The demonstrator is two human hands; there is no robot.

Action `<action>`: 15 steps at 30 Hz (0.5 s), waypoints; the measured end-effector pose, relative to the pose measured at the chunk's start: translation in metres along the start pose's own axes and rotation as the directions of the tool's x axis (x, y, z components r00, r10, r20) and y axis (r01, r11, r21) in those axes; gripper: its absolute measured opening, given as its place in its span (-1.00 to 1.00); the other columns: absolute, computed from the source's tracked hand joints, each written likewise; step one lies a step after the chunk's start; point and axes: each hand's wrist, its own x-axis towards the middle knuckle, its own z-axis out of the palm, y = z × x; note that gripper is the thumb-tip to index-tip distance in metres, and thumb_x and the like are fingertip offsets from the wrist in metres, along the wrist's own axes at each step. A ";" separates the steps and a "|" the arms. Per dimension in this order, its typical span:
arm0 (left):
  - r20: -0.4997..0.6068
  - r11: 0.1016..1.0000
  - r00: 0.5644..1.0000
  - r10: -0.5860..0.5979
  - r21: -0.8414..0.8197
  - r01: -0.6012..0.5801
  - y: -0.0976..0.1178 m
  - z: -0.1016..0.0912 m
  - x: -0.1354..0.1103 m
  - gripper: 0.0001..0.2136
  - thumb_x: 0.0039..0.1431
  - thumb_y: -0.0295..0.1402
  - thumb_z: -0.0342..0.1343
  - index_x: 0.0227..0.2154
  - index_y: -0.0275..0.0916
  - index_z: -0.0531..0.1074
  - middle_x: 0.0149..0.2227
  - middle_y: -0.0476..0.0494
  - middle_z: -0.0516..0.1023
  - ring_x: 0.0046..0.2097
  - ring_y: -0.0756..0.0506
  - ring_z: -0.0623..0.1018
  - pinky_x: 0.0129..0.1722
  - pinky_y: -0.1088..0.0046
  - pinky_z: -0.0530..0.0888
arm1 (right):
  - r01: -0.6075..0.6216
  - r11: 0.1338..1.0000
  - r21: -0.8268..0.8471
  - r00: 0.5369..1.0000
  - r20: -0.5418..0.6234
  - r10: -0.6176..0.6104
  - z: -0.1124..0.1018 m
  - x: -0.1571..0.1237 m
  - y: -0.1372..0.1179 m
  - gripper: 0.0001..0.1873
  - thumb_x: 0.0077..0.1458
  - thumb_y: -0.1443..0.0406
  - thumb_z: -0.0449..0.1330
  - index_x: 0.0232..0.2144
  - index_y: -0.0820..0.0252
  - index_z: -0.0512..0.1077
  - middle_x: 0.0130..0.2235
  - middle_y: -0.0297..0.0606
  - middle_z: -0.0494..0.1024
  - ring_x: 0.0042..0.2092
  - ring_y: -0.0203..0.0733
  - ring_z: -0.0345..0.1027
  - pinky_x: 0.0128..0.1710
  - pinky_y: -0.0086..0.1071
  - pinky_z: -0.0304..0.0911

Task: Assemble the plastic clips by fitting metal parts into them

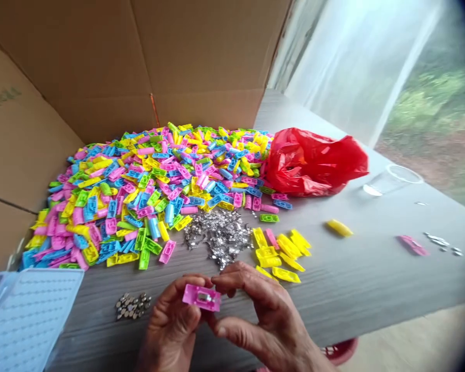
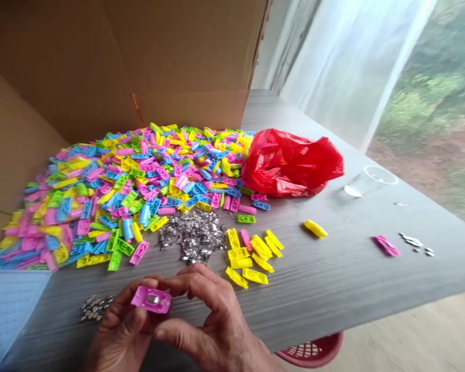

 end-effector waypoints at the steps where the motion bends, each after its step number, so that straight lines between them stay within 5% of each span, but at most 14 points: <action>1: 0.010 0.999 1.000 -0.022 0.027 0.022 0.003 -0.002 0.000 -0.80 -0.21 -0.34 0.42 -0.43 -0.18 0.63 -0.31 -0.10 0.68 -0.36 -0.07 0.61 -0.41 0.58 0.53 | 0.044 0.994 -0.095 0.999 -0.017 -0.046 -0.007 -0.003 0.001 -0.61 -0.02 0.13 0.33 -0.12 0.07 0.48 -0.20 -0.22 0.53 -0.16 -0.14 0.44 -0.19 -0.35 0.38; 6: 0.018 0.995 0.998 -0.061 0.078 0.060 0.015 -0.013 0.003 -0.81 -0.20 -0.37 0.41 -0.42 -0.20 0.64 -0.35 -0.19 0.70 -0.36 -0.20 0.66 -0.53 0.55 0.56 | 0.060 0.915 -0.398 0.956 -0.242 -0.168 -0.072 -0.010 0.004 -0.79 0.13 0.39 0.18 -0.20 -0.01 0.49 -0.22 -0.29 0.50 -0.23 -0.24 0.45 -0.30 -0.45 0.37; 9: -0.014 0.998 1.000 -0.027 0.059 0.028 0.019 -0.013 0.005 -0.77 -0.25 -0.38 0.43 -0.41 -0.20 0.64 -0.42 -0.17 0.70 -0.39 -0.19 0.66 -0.55 0.57 0.55 | -0.001 0.816 -0.578 0.922 -0.317 -0.224 -0.107 -0.004 -0.007 -0.85 0.11 0.37 0.19 -0.26 0.04 0.50 -0.21 -0.27 0.50 -0.23 -0.19 0.43 -0.33 -0.41 0.34; 12: -0.081 1.000 0.996 0.027 0.014 -0.026 0.024 -0.009 0.007 -0.74 -0.28 -0.37 0.45 -0.41 -0.19 0.65 -0.45 -0.12 0.69 -0.42 -0.15 0.66 -0.56 0.60 0.55 | 0.087 0.661 -0.745 0.929 -0.179 -0.324 -0.120 0.012 -0.023 -0.84 0.14 0.37 0.17 -0.26 0.02 0.50 -0.25 -0.30 0.51 -0.34 -0.27 0.43 -0.48 -0.47 0.29; 15: -0.076 0.998 0.995 0.063 -0.013 -0.064 0.029 -0.008 0.008 -0.73 -0.29 -0.36 0.45 -0.40 -0.20 0.65 -0.46 -0.13 0.68 -0.45 -0.14 0.65 -0.56 0.58 0.56 | 0.252 0.600 -0.759 0.921 -0.002 -0.390 -0.114 0.038 -0.034 -0.83 0.16 0.37 0.13 -0.24 0.02 0.47 -0.26 -0.29 0.51 -0.35 -0.28 0.44 -0.50 -0.48 0.31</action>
